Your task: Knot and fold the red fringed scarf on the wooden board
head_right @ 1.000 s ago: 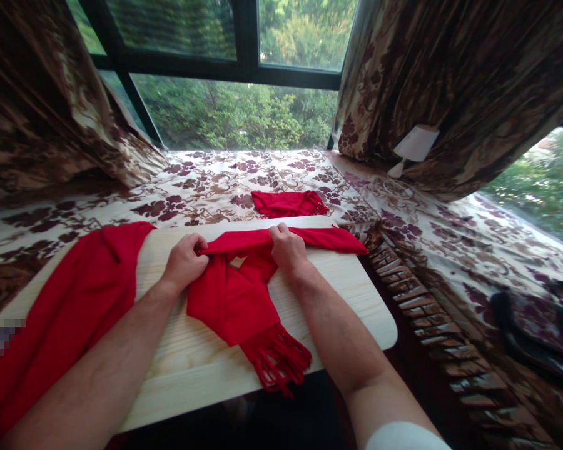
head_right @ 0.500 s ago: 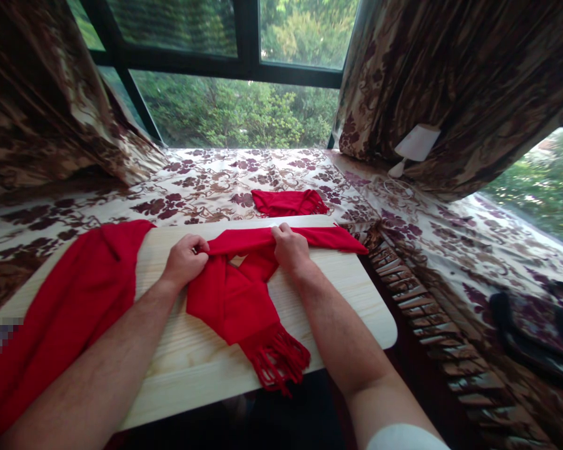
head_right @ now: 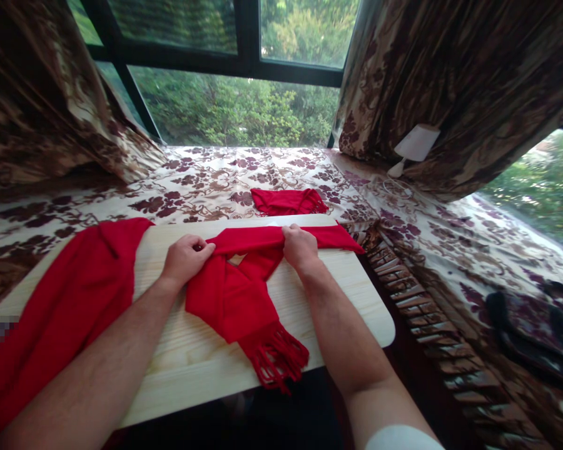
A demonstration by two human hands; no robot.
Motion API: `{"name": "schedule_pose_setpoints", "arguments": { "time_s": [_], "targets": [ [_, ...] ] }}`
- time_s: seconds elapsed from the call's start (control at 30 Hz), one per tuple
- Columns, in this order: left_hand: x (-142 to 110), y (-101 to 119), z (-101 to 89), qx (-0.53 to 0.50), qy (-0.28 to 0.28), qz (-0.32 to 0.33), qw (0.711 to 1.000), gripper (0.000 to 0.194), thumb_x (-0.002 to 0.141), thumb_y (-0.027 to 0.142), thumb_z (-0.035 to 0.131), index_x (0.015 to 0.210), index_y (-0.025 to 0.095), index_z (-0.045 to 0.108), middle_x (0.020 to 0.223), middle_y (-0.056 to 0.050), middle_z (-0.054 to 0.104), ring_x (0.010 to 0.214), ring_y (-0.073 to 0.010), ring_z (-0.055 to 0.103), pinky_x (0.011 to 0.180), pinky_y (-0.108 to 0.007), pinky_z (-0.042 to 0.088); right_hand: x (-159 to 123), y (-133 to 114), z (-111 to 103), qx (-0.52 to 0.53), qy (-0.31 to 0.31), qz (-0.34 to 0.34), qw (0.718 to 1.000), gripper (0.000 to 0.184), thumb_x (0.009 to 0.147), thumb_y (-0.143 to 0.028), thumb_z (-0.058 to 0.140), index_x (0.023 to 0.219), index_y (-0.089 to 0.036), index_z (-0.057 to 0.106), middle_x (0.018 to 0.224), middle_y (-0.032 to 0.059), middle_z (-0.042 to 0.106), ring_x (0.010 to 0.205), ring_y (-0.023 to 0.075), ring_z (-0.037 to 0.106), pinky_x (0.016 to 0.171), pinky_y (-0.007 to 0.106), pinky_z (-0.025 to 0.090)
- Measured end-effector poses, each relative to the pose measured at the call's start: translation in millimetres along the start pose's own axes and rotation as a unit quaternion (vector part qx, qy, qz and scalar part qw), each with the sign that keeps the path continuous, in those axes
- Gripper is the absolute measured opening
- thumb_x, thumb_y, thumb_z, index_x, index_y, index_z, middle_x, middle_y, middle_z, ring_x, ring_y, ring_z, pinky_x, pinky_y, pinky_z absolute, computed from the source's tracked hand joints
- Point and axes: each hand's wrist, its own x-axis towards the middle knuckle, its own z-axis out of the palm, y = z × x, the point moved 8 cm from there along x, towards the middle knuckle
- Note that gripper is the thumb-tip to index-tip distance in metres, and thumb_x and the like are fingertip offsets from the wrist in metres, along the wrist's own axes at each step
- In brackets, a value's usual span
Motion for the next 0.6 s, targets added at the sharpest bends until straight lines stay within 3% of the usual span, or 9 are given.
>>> {"name": "schedule_pose_setpoints", "arguments": {
  "time_s": [0.2, 0.4, 0.5, 0.6],
  "targets": [
    [-0.2, -1.8, -0.4, -0.001, 0.002, -0.008, 1.0, 0.023, 0.077, 0.037, 0.061, 0.06, 0.023, 0.055, 0.071, -0.003, 0.062, 0.071, -0.0196, 0.058, 0.074, -0.032, 0.046, 3.1, 0.2, -8.0, -0.002, 0.05, -0.061, 0.997, 0.024, 0.09, -0.013, 0.051, 0.1, -0.021, 0.071, 0.106, 0.0112, 0.067, 0.106, 0.0262, 0.055, 0.086, 0.033, 0.04],
    [-0.3, -3.8, -1.0, -0.01, 0.002, -0.029, 1.0, 0.012, 0.073, 0.031, 0.062, 0.066, 0.023, 0.057, 0.071, -0.001, 0.065, 0.07, -0.0188, 0.06, 0.072, -0.03, 0.047, 5.5, 8.1, 8.2, 0.019, -0.008, -0.038, 0.999, 0.029, 0.088, -0.009, 0.05, 0.11, -0.018, 0.067, 0.108, 0.0117, 0.067, 0.099, 0.0233, 0.058, 0.082, 0.03, 0.041],
    [0.0, -3.4, -0.8, -0.024, 0.0, -0.025, 0.999, 0.005, 0.073, 0.027, 0.06, 0.071, 0.022, 0.062, 0.074, -0.001, 0.067, 0.071, -0.0187, 0.061, 0.073, -0.03, 0.048, 5.9, 10.8, 8.9, 0.028, -0.001, -0.029, 0.999, 0.029, 0.087, -0.008, 0.051, 0.109, -0.018, 0.066, 0.111, 0.0115, 0.067, 0.101, 0.0233, 0.058, 0.083, 0.03, 0.042],
    [0.1, -3.4, -0.3, -0.034, 0.002, -0.016, 0.999, 0.011, 0.074, 0.026, 0.058, 0.076, 0.022, 0.068, 0.08, -0.002, 0.07, 0.075, -0.0194, 0.063, 0.077, -0.03, 0.05, 6.1, 12.3, 7.7, 0.041, 0.01, -0.026, 0.999, 0.028, 0.085, -0.007, 0.052, 0.107, -0.018, 0.065, 0.112, 0.0109, 0.067, 0.102, 0.0234, 0.058, 0.084, 0.03, 0.042]
  ]
}}
